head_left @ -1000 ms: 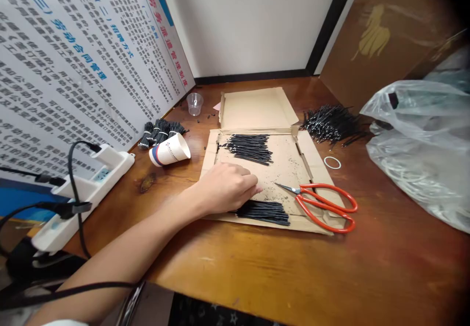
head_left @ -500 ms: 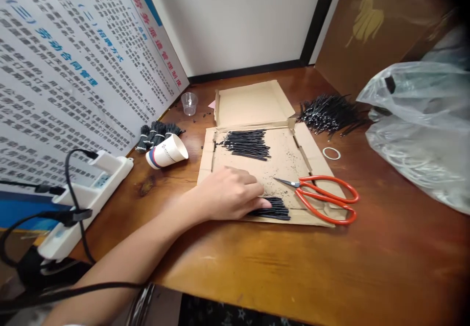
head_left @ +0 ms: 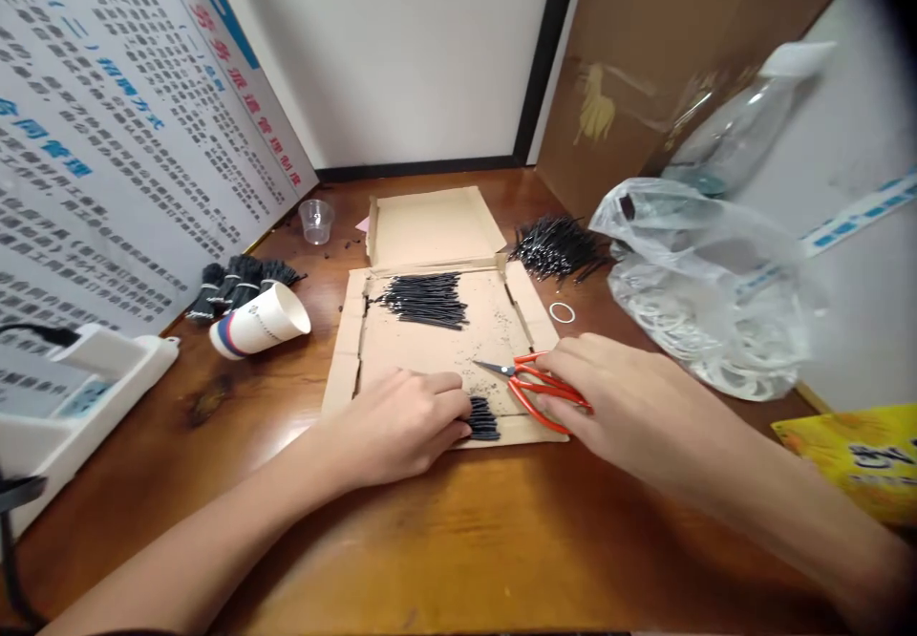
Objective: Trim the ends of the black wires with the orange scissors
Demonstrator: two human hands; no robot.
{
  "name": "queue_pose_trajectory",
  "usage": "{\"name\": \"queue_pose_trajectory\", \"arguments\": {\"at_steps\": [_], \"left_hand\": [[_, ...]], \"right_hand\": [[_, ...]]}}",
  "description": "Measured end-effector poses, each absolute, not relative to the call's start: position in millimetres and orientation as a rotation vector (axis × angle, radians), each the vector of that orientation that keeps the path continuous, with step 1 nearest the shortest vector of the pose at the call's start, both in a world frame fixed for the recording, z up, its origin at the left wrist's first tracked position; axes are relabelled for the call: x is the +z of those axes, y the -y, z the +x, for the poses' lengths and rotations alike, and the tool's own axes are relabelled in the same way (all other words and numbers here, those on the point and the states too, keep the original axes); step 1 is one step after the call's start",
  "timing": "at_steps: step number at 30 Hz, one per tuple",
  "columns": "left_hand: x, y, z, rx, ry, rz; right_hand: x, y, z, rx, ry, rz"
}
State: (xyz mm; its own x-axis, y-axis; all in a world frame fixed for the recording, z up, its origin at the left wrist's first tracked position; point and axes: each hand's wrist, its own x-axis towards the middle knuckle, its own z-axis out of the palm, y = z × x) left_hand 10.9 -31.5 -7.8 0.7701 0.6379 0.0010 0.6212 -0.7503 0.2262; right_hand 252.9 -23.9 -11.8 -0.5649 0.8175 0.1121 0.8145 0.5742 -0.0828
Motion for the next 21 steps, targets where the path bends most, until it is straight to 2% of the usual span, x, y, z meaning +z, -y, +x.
{"name": "queue_pose_trajectory", "arguments": {"at_steps": [4, 6, 10, 13, 17, 21], "left_hand": [[-4.6, 32.2, 12.1, 0.138, -1.008, 2.690], [-1.2, 32.0, 10.6, 0.199, -0.998, 2.613], [4.3, 29.1, 4.5, 0.487, -1.071, 2.406], [2.3, 24.4, 1.6, 0.651, -1.183, 2.264], [-7.2, 17.9, 1.3, 0.679, -1.259, 2.207], [-13.7, 16.1, 0.2, 0.697, -1.236, 2.258]], "right_hand": [[-11.0, 19.5, 238.9, -0.111, 2.810, -1.477], [-5.5, 15.0, 235.7, -0.072, 2.822, -1.499], [8.8, 1.6, 229.0, 0.188, 2.601, -1.569], [7.2, -3.5, 218.4, 0.507, 2.271, -1.428], [-16.6, 1.4, 207.7, 0.933, 1.865, -1.225], [-36.3, 7.9, 211.8, 1.095, 1.796, -1.232]]}}
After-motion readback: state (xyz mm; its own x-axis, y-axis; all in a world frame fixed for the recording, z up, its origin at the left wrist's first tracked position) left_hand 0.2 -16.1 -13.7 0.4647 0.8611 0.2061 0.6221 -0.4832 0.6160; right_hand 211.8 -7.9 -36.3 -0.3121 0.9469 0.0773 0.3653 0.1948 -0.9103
